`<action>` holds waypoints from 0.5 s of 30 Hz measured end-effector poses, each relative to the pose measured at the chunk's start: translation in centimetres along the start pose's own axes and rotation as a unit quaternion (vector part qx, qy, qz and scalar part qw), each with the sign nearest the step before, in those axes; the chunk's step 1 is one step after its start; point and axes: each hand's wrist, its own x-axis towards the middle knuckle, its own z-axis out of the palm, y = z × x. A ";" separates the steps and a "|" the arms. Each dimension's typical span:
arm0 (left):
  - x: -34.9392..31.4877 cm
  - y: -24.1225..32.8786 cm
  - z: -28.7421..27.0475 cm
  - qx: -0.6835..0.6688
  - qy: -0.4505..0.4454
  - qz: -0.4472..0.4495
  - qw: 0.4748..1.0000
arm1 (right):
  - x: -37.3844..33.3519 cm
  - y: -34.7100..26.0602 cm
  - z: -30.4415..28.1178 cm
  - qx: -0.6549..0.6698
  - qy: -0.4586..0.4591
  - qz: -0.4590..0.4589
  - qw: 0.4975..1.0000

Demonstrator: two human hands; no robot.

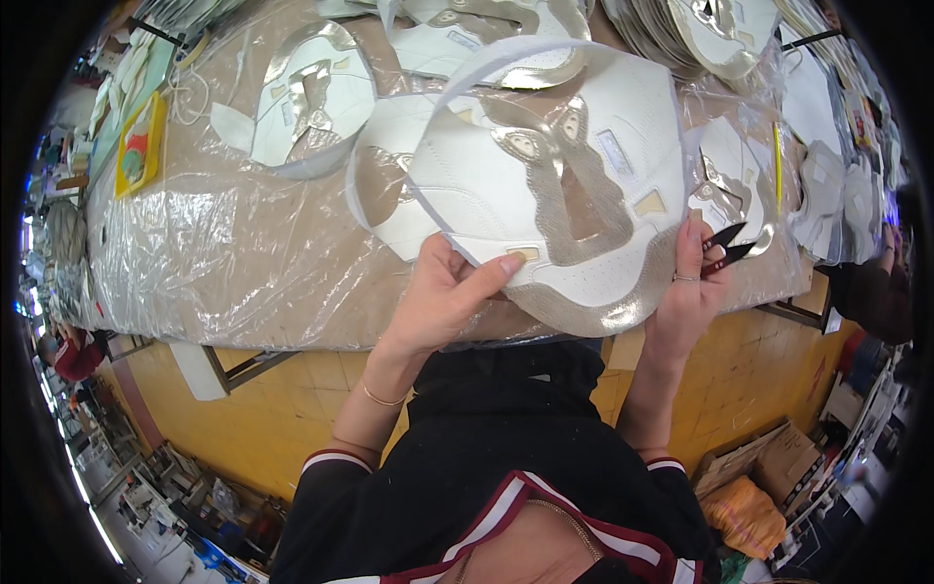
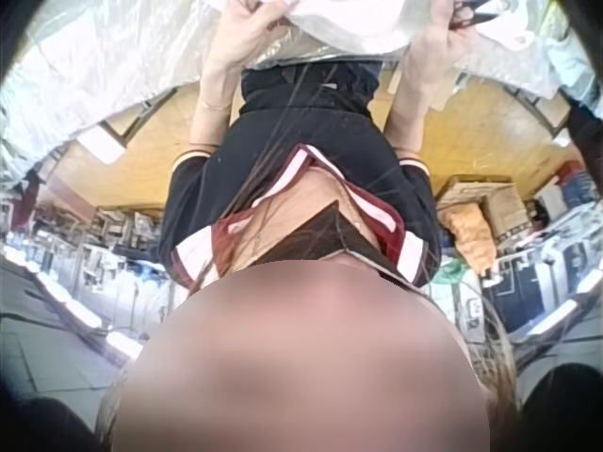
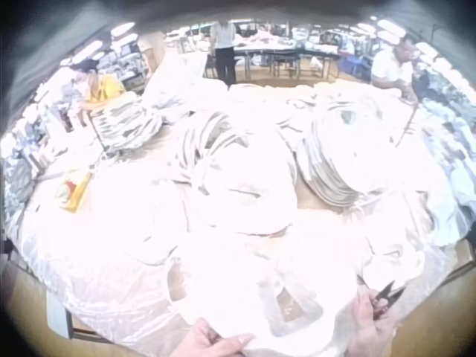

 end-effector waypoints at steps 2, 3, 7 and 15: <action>0.0 -0.2 -0.1 0.009 0.041 0.010 0.999 | 0.3 -0.1 -0.2 0.063 -0.058 0.053 0.995; 0.0 -0.3 -0.2 0.006 0.041 0.031 0.999 | 0.5 -0.2 -0.3 0.092 -0.089 0.080 0.989; 0.0 -0.1 -1.2 0.001 0.048 0.078 0.996 | -0.3 -0.4 0.1 0.074 -0.169 0.069 0.980; -0.8 -2.7 2.3 -0.068 -0.043 0.106 0.991 | -1.2 -0.6 1.8 0.092 -0.154 0.120 0.977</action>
